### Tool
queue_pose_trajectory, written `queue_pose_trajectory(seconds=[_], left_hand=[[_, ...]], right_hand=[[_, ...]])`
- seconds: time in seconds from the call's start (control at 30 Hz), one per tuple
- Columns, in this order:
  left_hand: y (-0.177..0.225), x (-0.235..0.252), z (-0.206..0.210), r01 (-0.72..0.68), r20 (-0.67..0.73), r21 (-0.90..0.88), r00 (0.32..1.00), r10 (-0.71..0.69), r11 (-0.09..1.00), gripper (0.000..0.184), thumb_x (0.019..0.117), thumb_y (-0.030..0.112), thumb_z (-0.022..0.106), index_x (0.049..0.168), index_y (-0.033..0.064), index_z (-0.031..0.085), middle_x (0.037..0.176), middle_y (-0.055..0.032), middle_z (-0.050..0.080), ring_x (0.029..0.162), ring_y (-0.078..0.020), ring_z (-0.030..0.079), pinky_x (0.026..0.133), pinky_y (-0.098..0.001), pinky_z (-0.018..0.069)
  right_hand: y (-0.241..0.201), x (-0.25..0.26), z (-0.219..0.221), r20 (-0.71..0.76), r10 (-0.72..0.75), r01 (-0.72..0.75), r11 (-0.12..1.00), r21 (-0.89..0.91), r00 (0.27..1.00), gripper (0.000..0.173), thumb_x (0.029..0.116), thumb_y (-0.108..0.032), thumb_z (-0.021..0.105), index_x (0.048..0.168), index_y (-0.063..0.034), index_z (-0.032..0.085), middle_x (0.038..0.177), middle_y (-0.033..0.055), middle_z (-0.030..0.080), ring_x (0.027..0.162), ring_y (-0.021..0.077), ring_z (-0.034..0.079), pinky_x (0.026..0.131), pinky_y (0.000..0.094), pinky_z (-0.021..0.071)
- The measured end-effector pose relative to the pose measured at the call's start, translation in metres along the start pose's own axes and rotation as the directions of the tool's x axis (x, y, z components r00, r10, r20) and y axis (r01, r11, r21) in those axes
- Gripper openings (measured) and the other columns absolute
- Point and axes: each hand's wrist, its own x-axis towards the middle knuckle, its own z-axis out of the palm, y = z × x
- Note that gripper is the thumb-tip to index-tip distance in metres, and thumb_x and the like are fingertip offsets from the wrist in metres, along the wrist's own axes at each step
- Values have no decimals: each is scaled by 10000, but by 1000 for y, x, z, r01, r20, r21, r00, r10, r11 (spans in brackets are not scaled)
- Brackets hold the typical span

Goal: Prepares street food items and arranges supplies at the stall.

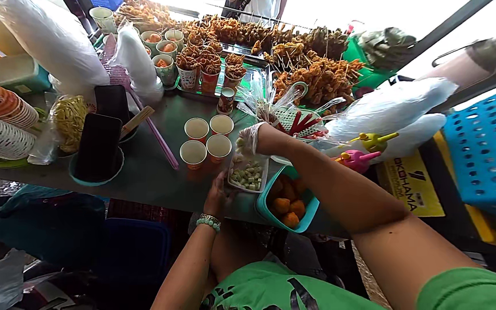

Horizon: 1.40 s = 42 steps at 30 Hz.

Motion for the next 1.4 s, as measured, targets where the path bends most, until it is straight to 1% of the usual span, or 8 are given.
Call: queue_pose_trajectory(seconds=[0.13, 0.3, 0.7, 0.83, 0.97, 1.1, 1.3, 1.4], left_hand=[[0, 0, -1, -11, -13, -6, 1000, 11, 1000, 736, 857, 136, 796, 1418, -181, 440, 1390, -330, 558, 1281, -366, 592, 1103, -376, 461], [3, -1, -3, 19, 4, 9, 1000, -19, 1000, 729, 861, 131, 790, 1423, -174, 440, 1399, -324, 556, 1274, -373, 596, 1100, -382, 463], [6, -1, -4, 19, -9, 8, 1000, -19, 1000, 709, 860, 136, 789, 1404, -173, 457, 1392, -324, 556, 1221, -342, 622, 1042, -353, 493], [3, -1, -3, -3, -30, 5, 1000, 3, 1000, 711, 854, 141, 797, 1396, -177, 463, 1360, -325, 577, 1172, -325, 646, 1013, -341, 511], [4, 0, -3, 13, -14, 14, 1000, -13, 1000, 722, 859, 140, 794, 1408, -177, 447, 1367, -316, 577, 1182, -321, 643, 1027, -344, 505], [4, 1, -4, 32, 15, 25, 999, -33, 999, 700, 876, 110, 767, 1428, -172, 442, 1416, -324, 545, 1303, -374, 583, 1123, -389, 447], [2, 0, -1, 4, -2, 27, 1000, -4, 1000, 694, 874, 80, 760, 1425, -185, 430, 1406, -331, 550, 1302, -374, 588, 1125, -389, 451], [-4, -5, -1, -95, -124, 36, 987, 99, 995, 774, 805, 169, 823, 1377, -201, 458, 1348, -356, 566, 1228, -386, 611, 1055, -406, 495]], right_hand=[[-26, 27, 0, -137, -8, 14, 999, 42, 991, 188, 928, -83, 703, 1058, 52, 714, 1024, 229, 710, 1012, 350, 672, 925, 551, 492], [-35, 50, 27, -87, 24, -25, 1000, -13, 996, 235, 957, -75, 667, 1142, 67, 697, 1139, 266, 695, 1131, 398, 649, 1015, 563, 460], [-26, 18, 11, -252, -12, 26, 998, 53, 968, 207, 940, -104, 687, 1023, 85, 711, 1004, 252, 714, 1000, 363, 685, 923, 545, 501], [-20, 2, 17, 22, 11, -8, 993, -121, 1000, 168, 925, -93, 716, 977, 67, 724, 967, 246, 712, 978, 391, 678, 902, 589, 486], [-4, 2, 63, 366, 208, -74, 934, -349, 907, 254, 936, -111, 690, 1152, 23, 690, 1129, 239, 682, 1115, 417, 634, 954, 623, 475], [-3, 0, 92, 408, 298, -144, 919, -367, 863, 372, 978, -110, 624, 1273, 114, 587, 1328, 314, 573, 1294, 476, 523, 1034, 648, 425], [6, 0, 91, 426, 233, -101, 945, -311, 874, 413, 966, -117, 648, 1316, 89, 576, 1338, 311, 580, 1306, 473, 522, 1057, 651, 402], [9, 1, 96, 432, 240, -97, 940, -326, 870, 433, 984, -160, 635, 1317, 106, 564, 1330, 326, 579, 1298, 490, 525, 1049, 669, 404]])
